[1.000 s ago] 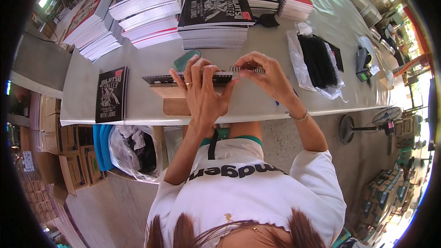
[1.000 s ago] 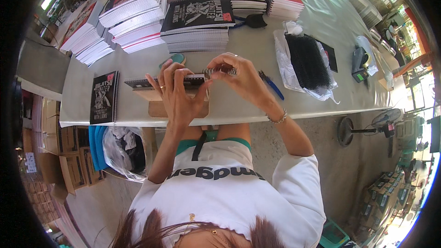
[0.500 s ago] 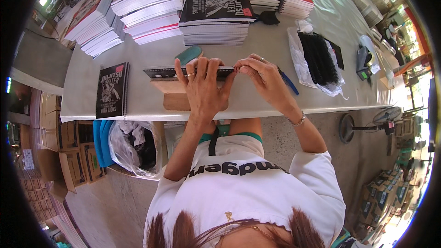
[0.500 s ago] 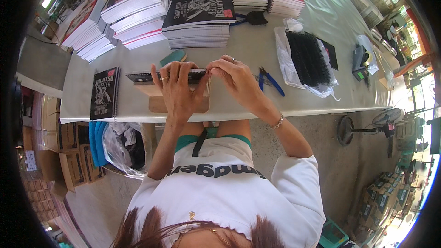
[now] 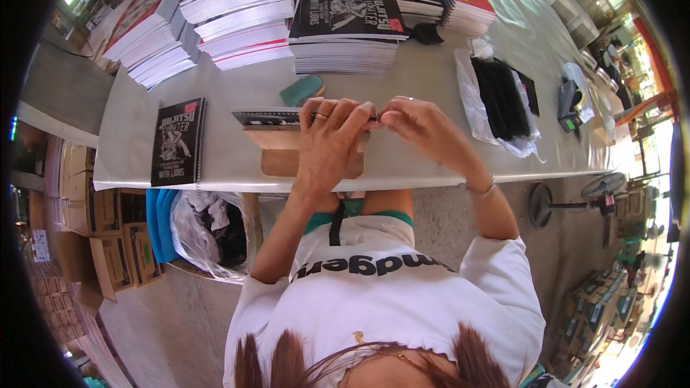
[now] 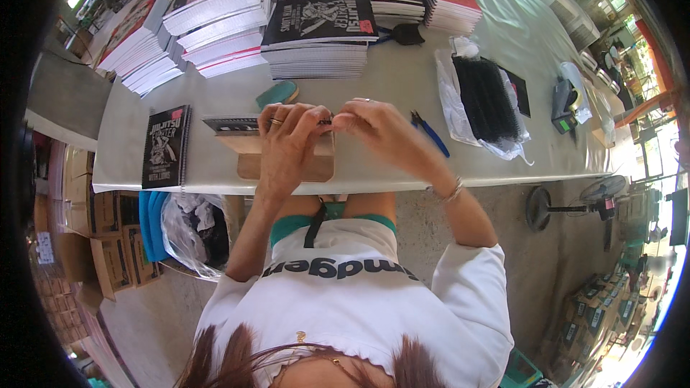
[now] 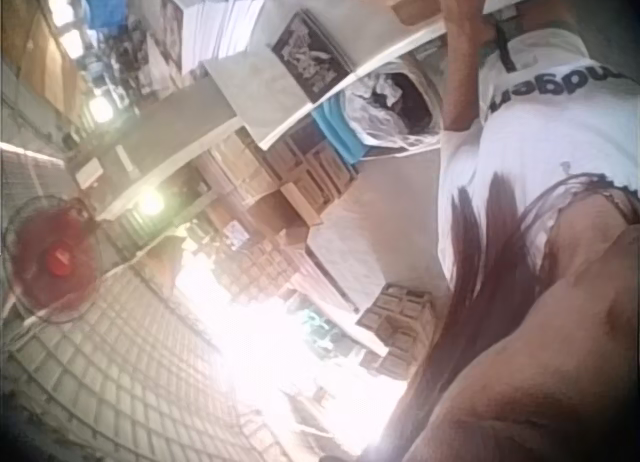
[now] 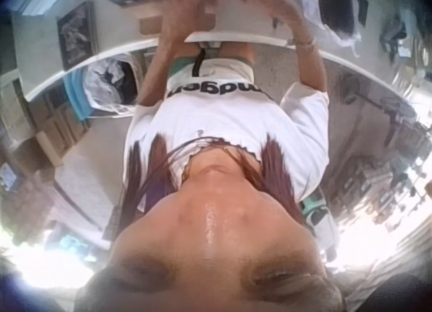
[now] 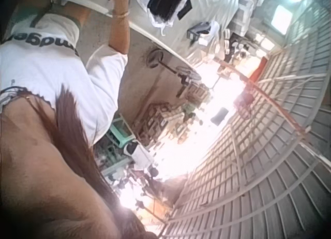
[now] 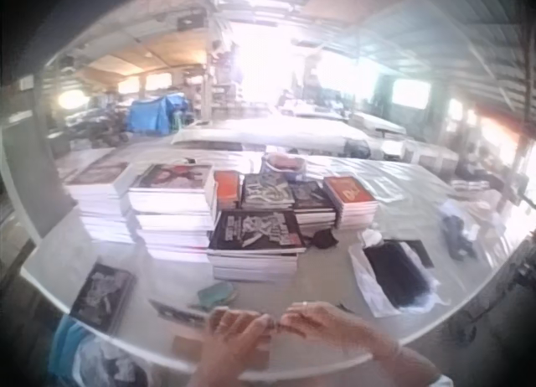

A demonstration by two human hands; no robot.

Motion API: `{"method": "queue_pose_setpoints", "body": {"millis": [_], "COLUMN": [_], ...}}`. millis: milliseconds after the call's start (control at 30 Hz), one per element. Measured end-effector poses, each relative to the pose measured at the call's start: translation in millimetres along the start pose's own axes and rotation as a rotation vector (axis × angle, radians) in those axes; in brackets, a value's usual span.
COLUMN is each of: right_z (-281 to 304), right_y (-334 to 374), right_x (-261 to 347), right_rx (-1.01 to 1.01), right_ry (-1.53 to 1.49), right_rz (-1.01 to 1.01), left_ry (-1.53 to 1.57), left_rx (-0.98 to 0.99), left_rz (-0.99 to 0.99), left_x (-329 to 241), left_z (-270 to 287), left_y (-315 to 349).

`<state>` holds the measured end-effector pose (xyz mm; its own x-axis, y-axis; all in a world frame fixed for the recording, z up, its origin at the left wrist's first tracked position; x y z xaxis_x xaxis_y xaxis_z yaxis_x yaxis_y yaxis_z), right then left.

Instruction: The person assembles spiral-bound books by inserting a metal coil through the punched holes of a paper stack using a wooden guide and cutting the excess coil with pliers.

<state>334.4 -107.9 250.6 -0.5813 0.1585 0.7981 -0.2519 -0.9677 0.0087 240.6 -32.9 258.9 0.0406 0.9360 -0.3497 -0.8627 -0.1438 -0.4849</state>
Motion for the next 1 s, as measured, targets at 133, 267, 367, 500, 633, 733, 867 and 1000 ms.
{"method": "queue_pose_setpoints", "body": {"millis": [133,267,367,500,633,733,867,1000], "right_z": [3.6,-32.7,-76.8,-99.0,-90.0,-70.6,-34.4,-32.2], "right_y": [-53.7,-125.0,-161.4,-167.3,-160.7,-129.6,-77.0,-52.8], "right_x": [-48.4,-58.0,-52.9,-51.6,-77.4,-92.9,-141.6,-129.7], "right_rx": [0.314,0.352,0.3,0.185,0.158,0.194,0.319,0.284], "right_ry": [-0.34,0.207,0.534,0.809,0.657,0.659,0.716,0.542], "right_rz": [0.015,0.153,0.3,0.268,0.306,0.236,-0.162,-0.225], "left_ry": [0.046,0.004,-0.027,-0.045,0.006,0.004,0.0,0.039], "left_rx": [-0.027,-0.034,-0.036,-0.057,-0.045,-0.062,-0.095,-0.021], "left_rz": [-0.084,-0.114,-0.098,-0.078,-0.081,-0.057,-0.07,-0.073], "left_x": [-6.4,-7.7,-4.8,-5.5,-8.4,2.3,-5.6,-1.0], "left_z": [3.0,1.4,-1.1,1.8,0.6,0.9,1.9,-3.6], "left_y": [-3.2,-0.3,3.1,1.5,-3.2,4.2,-2.6,-3.1]}}
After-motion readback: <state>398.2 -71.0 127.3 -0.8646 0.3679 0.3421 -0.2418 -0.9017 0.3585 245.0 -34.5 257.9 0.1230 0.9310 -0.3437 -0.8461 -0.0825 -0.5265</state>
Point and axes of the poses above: each hand's wrist, its own y-axis away from the middle knuckle, its own z-axis out of the back of the hand, x = y × z, the point moved 10 cm from there along -y, towards the middle knuckle, and after that the axes turned 11 degrees about x, right-handed, at the moved point
